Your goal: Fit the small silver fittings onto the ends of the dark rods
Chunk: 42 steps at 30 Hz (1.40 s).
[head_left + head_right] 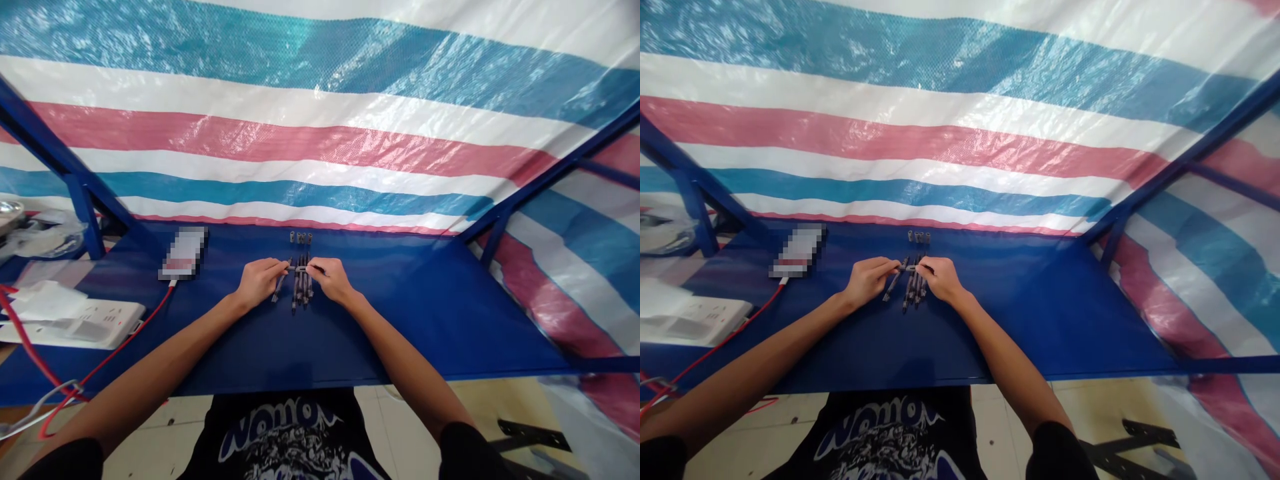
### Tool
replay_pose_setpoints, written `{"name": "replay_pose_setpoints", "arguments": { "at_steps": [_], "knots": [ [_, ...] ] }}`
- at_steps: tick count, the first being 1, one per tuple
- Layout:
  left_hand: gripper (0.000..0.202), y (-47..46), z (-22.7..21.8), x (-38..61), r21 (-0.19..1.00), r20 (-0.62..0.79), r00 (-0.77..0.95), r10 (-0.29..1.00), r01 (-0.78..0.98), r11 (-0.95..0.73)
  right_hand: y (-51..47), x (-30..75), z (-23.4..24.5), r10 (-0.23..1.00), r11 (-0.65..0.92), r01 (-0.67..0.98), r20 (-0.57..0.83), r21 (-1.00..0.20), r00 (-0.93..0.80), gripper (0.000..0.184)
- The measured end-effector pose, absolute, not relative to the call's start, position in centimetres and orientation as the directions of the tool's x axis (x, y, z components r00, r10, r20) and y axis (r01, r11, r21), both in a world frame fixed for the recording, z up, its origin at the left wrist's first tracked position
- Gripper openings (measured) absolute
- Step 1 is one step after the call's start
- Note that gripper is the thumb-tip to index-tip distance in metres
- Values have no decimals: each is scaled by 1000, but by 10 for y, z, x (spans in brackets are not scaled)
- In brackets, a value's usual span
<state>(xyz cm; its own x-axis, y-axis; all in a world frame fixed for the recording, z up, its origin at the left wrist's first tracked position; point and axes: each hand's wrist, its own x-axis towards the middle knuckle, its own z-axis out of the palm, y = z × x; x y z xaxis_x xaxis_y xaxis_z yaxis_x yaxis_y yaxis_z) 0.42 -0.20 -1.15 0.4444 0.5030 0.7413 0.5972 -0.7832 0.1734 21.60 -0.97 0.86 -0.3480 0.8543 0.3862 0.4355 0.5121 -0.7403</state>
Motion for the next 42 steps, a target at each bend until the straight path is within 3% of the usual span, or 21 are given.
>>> {"name": "replay_pose_setpoints", "arguments": {
  "at_steps": [4, 7, 9, 11, 16, 22, 25, 31, 42],
  "knots": [
    [22, -4, -8, 6, 163, 749, 446, 489, 591, -790, -11, 213, 11, 933, 261, 184, 198, -948, -300, 40],
    [22, -5, -6, 6, 150, 744, 452, 493, 606, -782, -11, 209, 11, 937, 83, -15, 83, -996, -340, 47],
    [21, -6, -5, 6, 145, 744, 450, 493, 613, -777, -10, 208, 9, 938, 24, -60, 43, -998, -344, 50],
    [20, -5, -5, 5, 146, 749, 444, 492, 614, -776, -9, 207, 6, 949, 49, -7, 48, -999, -310, 51],
    [24, -2, -9, 3, 210, 726, 413, 550, 628, -749, -11, 208, 4, 966, 210, 339, 141, -917, -218, 54],
    [25, -3, -10, 5, 357, 639, 324, 698, 679, -642, -11, 210, 9, 967, 252, 426, 213, -869, -138, 58],
    [25, -6, -5, 8, 393, 516, 267, 814, 770, -502, -8, 211, 6, 952, 296, 531, 291, -794, -96, 47],
    [35, -9, 6, 13, 234, 241, 213, 947, 934, -270, -2, 216, -1, 910, 377, 624, 398, -684, -113, 17],
    [38, -15, 11, 19, 134, 44, 213, 976, 967, -217, -1, 213, -9, 899, 431, 677, 351, -597, -263, 9]
  ]
}}
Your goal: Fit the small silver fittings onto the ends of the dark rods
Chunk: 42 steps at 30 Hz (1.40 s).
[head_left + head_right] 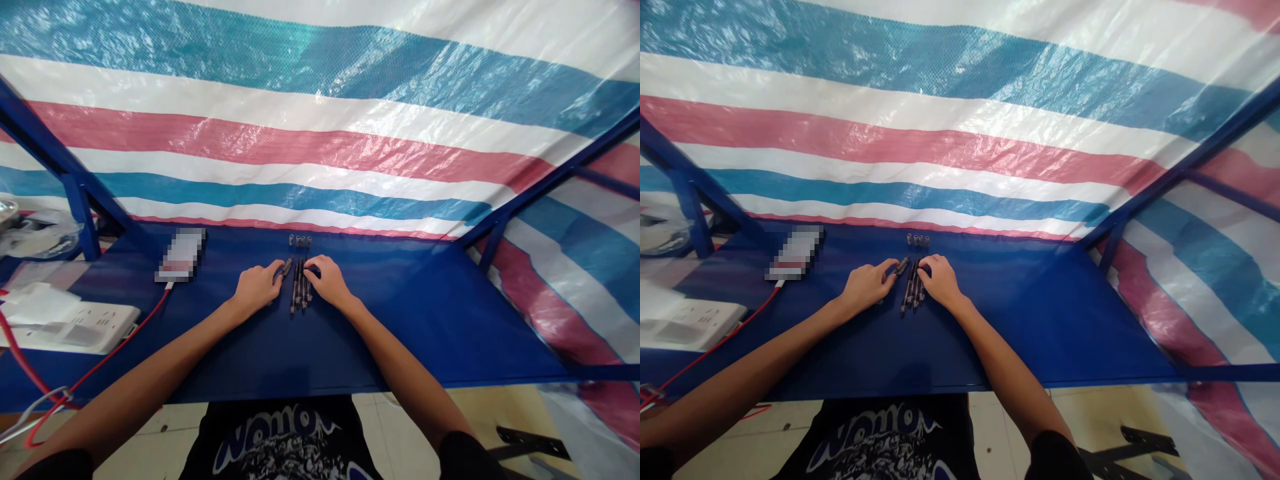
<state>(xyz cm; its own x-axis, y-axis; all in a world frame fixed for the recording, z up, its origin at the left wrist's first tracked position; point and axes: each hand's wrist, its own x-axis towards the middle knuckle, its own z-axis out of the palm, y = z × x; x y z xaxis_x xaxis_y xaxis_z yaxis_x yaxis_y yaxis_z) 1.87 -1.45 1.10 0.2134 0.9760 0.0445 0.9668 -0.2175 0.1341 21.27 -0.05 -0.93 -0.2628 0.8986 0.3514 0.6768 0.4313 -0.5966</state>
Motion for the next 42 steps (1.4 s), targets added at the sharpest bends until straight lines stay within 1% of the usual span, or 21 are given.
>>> {"name": "replay_pose_setpoints", "arguments": {
  "at_steps": [6, 10, 15, 17, 21, 23, 26, 28, 29, 31, 34, 38, 40, 42],
  "knots": [
    [41, -14, 11, 19, 142, 16, 207, 978, 968, -207, -3, 210, -10, 836, 548, 662, 350, -512, -422, 27],
    [41, -13, 12, 18, 133, 7, 218, 976, 967, -217, -2, 209, -13, 823, 568, 669, 332, -480, -461, 35],
    [43, -13, 11, 17, 161, -21, 392, 920, 909, -384, -3, 208, -16, 821, 571, 676, 289, -467, -493, 44],
    [43, -13, 10, 17, 179, -23, 442, 897, 885, -431, -3, 207, -16, 824, 565, 682, 264, -464, -502, 45],
    [43, -12, 9, 15, 244, -16, 486, 874, 849, -468, -3, 208, -15, 826, 558, 691, 234, -459, -512, 44],
    [38, -10, 10, 13, 265, -12, 498, 867, 838, -478, -3, 208, -15, 828, 556, 694, 230, -458, -512, 42],
    [24, -4, 13, 5, 254, -9, 499, 866, 839, -481, -2, 209, -15, 831, 552, 697, 236, -457, -503, 39],
    [27, -1, 16, 0, 237, 28, 520, 854, 826, -511, -2, 210, -16, 831, 553, 696, 241, -458, -501, 38],
    [32, 0, 17, -2, 234, 52, 551, 833, 804, -547, -2, 210, -16, 830, 554, 695, 242, -458, -503, 37],
    [43, -2, 18, -3, 230, 82, 655, 751, 721, -653, -1, 210, -16, 827, 558, 693, 242, -456, -507, 37],
    [52, -10, 17, 3, 184, 64, 797, 601, 582, -792, -1, 209, -17, 827, 560, 694, 245, -453, -507, 37],
    [50, -20, 15, 12, 80, 25, 867, 498, 495, -865, -1, 208, -17, 832, 551, 697, 239, -459, -501, 39],
    [48, -22, 15, 14, 60, 31, 879, 477, 474, -878, -1, 207, -17, 831, 552, 696, 231, -460, -506, 41],
    [48, -22, 15, 13, 66, 52, 879, 475, 471, -879, -1, 207, -18, 827, 557, 691, 228, -461, -514, 41]
  ]
}}
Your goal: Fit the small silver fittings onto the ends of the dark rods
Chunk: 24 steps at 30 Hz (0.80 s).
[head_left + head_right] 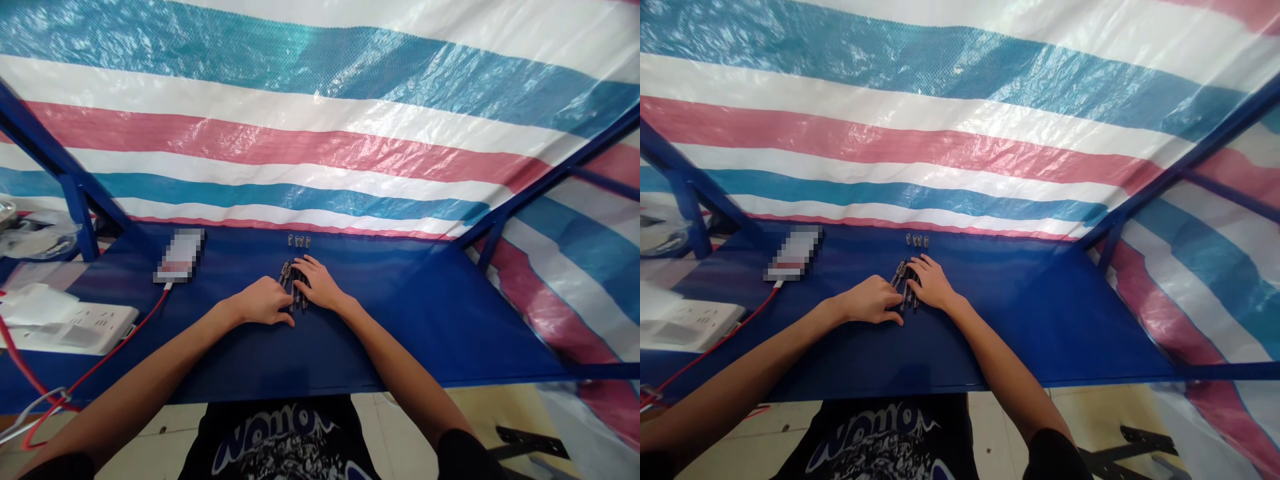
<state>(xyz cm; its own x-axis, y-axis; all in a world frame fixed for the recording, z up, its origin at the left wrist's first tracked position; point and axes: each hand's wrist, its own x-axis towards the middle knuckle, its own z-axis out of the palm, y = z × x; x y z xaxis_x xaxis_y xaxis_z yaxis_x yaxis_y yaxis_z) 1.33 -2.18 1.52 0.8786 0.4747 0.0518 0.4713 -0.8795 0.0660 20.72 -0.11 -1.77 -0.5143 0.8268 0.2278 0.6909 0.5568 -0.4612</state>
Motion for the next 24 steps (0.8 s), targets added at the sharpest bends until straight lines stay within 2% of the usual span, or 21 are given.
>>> {"name": "replay_pose_setpoints", "arguments": {
  "at_steps": [13, 18, 24],
  "knots": [
    [49, -21, 10, 13, 166, 111, 856, 504, 485, -859, 4, 205, -20, 821, 559, 670, 215, -489, -529, 53],
    [47, -20, 9, 13, 129, 94, 871, 482, 470, -873, 4, 204, -17, 821, 556, 676, 192, -485, -537, 56],
    [49, -20, 7, 13, 148, 111, 865, 490, 473, -869, 4, 205, -13, 805, 591, 669, 276, -450, -525, 50]
  ]
}}
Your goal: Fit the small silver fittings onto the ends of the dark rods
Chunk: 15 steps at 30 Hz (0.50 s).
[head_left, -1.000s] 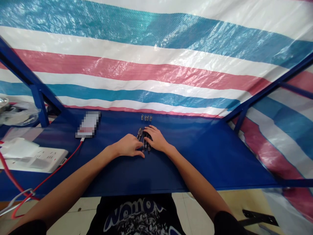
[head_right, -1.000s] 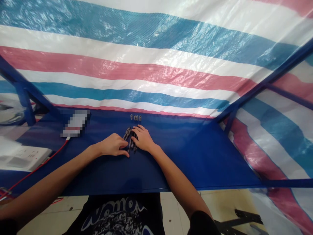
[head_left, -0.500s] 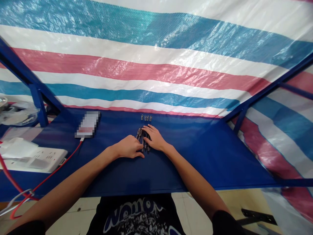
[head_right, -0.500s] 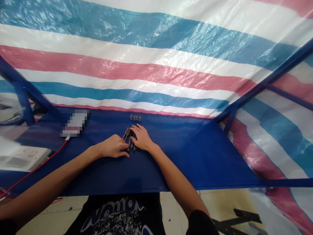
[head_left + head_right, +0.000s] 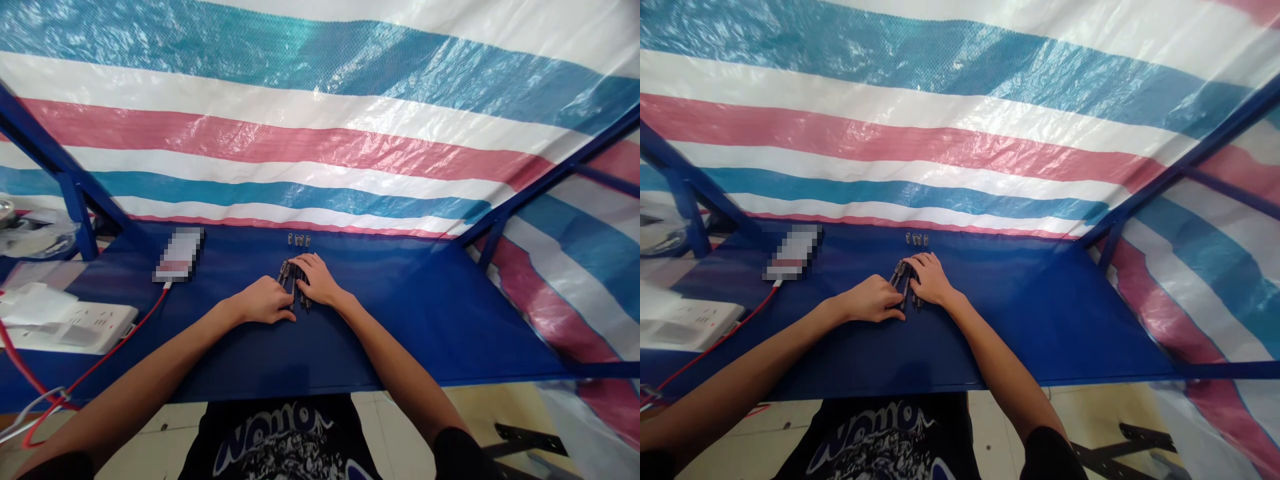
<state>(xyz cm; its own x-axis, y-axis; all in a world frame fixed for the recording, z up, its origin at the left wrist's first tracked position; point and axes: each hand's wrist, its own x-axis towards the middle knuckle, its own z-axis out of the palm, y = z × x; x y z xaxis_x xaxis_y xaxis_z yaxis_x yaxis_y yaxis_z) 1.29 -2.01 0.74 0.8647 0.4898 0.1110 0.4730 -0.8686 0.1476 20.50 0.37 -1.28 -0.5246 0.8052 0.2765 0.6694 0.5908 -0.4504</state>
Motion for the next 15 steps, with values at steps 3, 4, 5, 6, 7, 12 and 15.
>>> {"name": "replay_pose_setpoints", "arguments": {
  "at_steps": [3, 4, 5, 6, 7, 12, 15],
  "knots": [
    [50, -21, 6, 12, 136, 166, 860, 483, 465, -875, 3, 207, -10, 809, 588, 666, 320, -459, -493, 45],
    [51, -21, 6, 12, 126, 197, 855, 479, 463, -878, 3, 208, -9, 814, 580, 663, 333, -473, -475, 43],
    [51, -21, 7, 12, 116, 231, 848, 476, 462, -879, 2, 208, -9, 821, 571, 656, 344, -493, -456, 42],
    [52, -21, 7, 12, 107, 266, 840, 473, 462, -880, 2, 209, -8, 827, 562, 642, 357, -521, -434, 40],
    [53, -21, 7, 11, 98, 297, 831, 470, 464, -881, 2, 208, -8, 833, 553, 620, 372, -556, -409, 39],
    [54, -20, 9, 8, 56, 396, 783, 479, 500, -864, 3, 205, -6, 911, 412, 345, 378, -844, -164, 37],
    [52, -18, 8, 7, 73, 430, 743, 513, 538, -840, 6, 205, -6, 962, 274, 128, 270, -953, -42, 44]
  ]
}}
